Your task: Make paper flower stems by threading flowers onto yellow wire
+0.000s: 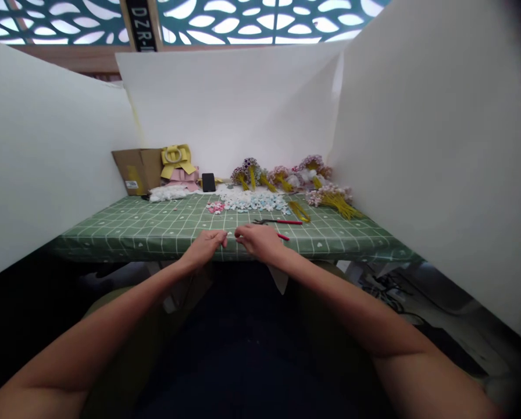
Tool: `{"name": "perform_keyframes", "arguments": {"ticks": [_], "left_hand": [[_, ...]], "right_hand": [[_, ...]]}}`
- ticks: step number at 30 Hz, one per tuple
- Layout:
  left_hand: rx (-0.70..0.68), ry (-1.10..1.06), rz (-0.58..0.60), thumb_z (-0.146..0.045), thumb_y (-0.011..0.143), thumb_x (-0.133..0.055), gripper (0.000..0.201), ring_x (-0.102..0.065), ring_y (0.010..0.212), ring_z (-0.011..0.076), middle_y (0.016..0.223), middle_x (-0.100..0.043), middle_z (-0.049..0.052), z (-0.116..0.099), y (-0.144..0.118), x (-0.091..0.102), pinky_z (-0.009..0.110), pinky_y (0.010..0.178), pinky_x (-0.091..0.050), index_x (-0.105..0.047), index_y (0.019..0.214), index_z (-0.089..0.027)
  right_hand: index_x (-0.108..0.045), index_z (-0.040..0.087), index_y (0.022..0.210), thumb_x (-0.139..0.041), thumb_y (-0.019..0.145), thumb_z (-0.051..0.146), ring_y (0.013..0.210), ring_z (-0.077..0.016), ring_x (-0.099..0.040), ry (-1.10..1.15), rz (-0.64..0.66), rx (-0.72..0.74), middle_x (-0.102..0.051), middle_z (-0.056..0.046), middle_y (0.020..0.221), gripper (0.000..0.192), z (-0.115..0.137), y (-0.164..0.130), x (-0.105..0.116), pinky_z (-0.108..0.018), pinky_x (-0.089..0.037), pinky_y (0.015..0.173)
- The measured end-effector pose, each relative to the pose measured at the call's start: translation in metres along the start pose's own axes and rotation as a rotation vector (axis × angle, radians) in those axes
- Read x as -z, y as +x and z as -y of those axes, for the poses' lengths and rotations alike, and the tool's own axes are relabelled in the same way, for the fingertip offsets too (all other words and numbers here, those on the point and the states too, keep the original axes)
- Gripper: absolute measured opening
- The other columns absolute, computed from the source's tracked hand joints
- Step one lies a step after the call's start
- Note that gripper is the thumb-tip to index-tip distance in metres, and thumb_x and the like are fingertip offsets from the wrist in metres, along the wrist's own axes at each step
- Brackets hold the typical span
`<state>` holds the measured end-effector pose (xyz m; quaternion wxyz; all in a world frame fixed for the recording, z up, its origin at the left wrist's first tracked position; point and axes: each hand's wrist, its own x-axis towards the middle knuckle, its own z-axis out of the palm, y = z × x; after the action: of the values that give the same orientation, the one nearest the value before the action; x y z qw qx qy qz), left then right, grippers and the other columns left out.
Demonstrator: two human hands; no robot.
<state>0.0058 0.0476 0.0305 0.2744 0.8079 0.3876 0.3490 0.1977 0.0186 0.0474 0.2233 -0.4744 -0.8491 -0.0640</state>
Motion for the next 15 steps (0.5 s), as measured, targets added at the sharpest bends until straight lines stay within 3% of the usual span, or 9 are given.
{"name": "perform_keyframes", "arguments": {"ticks": [2, 4, 6, 9, 12, 14, 15], "left_hand": [[0.137, -0.208, 0.038, -0.054, 0.090, -0.034, 0.045, -0.023, 0.041, 0.0086, 0.050, -0.027, -0.006, 0.007, 0.003, -0.004, 0.022, 0.041, -0.021, -0.055, 0.073, -0.018], [0.196, -0.334, 0.064, -0.057, 0.088, -0.038, 0.044, -0.020, 0.042, 0.0082, 0.052, -0.025, -0.007, 0.009, 0.003, -0.004, 0.022, 0.041, -0.018, -0.056, 0.078, -0.018], [0.092, -0.241, 0.036, -0.053, 0.088, -0.040, 0.043, -0.027, 0.045, 0.0088, 0.052, -0.031, -0.005, 0.004, 0.000, 0.000, 0.022, 0.044, -0.022, -0.057, 0.072, -0.017], [-0.200, 0.047, -0.102, -0.042, 0.091, -0.041, 0.042, -0.042, 0.055, 0.0110, 0.057, -0.046, -0.001, -0.012, -0.007, 0.009, 0.024, 0.057, -0.033, -0.055, 0.062, -0.016], [-0.451, 0.282, -0.184, -0.041, 0.090, -0.046, 0.036, -0.044, 0.057, 0.0118, 0.060, -0.050, 0.001, -0.029, -0.014, 0.019, 0.026, 0.059, -0.032, -0.058, 0.065, -0.017], [-0.499, 0.354, -0.186, -0.043, 0.088, -0.049, 0.035, -0.042, 0.056, 0.0119, 0.060, -0.050, 0.001, -0.032, -0.015, 0.020, 0.027, 0.058, -0.030, -0.059, 0.065, -0.017], [-0.464, 0.340, -0.168, -0.044, 0.088, -0.049, 0.037, -0.042, 0.057, 0.0120, 0.060, -0.050, 0.001, -0.030, -0.013, 0.018, 0.026, 0.058, -0.030, -0.058, 0.064, -0.017]], "right_hand": [[-0.064, 0.019, 0.101, -0.046, 0.091, 0.022, 0.073, -0.0155, -0.055, -0.204, -0.019, 0.078, -0.064, -0.008, 0.092, 0.021, 0.002, -0.001, -0.008, -0.026, -0.027, 0.058], [-0.063, 0.020, 0.103, -0.043, 0.091, 0.017, 0.071, -0.0154, -0.054, -0.274, -0.021, 0.119, -0.064, -0.008, 0.092, 0.024, 0.003, -0.001, -0.010, -0.026, -0.025, 0.057], [-0.064, 0.019, 0.099, -0.042, 0.090, 0.015, 0.067, -0.0143, -0.052, -0.194, -0.029, 0.104, -0.063, -0.007, 0.086, 0.025, 0.003, -0.001, -0.006, -0.026, -0.025, 0.057], [-0.065, 0.016, 0.090, -0.044, 0.091, 0.025, 0.057, -0.0106, -0.044, 0.257, 0.005, 0.086, -0.055, -0.001, 0.067, 0.022, 0.000, -0.002, 0.010, -0.023, -0.028, 0.056], [-0.062, 0.014, 0.090, -0.044, 0.093, 0.039, 0.044, -0.0076, -0.029, 0.739, 0.232, 0.111, -0.035, 0.007, 0.051, 0.031, -0.003, -0.003, 0.030, -0.021, -0.026, 0.048], [-0.062, 0.014, 0.091, -0.043, 0.093, 0.041, 0.043, -0.0076, -0.024, 0.792, 0.331, 0.110, -0.030, 0.008, 0.049, 0.033, -0.005, -0.003, 0.034, -0.021, -0.025, 0.046], [-0.062, 0.014, 0.089, -0.044, 0.093, 0.039, 0.044, -0.0079, -0.026, 0.720, 0.305, 0.083, -0.033, 0.008, 0.050, 0.031, -0.006, -0.002, 0.032, -0.021, -0.026, 0.048]]}}
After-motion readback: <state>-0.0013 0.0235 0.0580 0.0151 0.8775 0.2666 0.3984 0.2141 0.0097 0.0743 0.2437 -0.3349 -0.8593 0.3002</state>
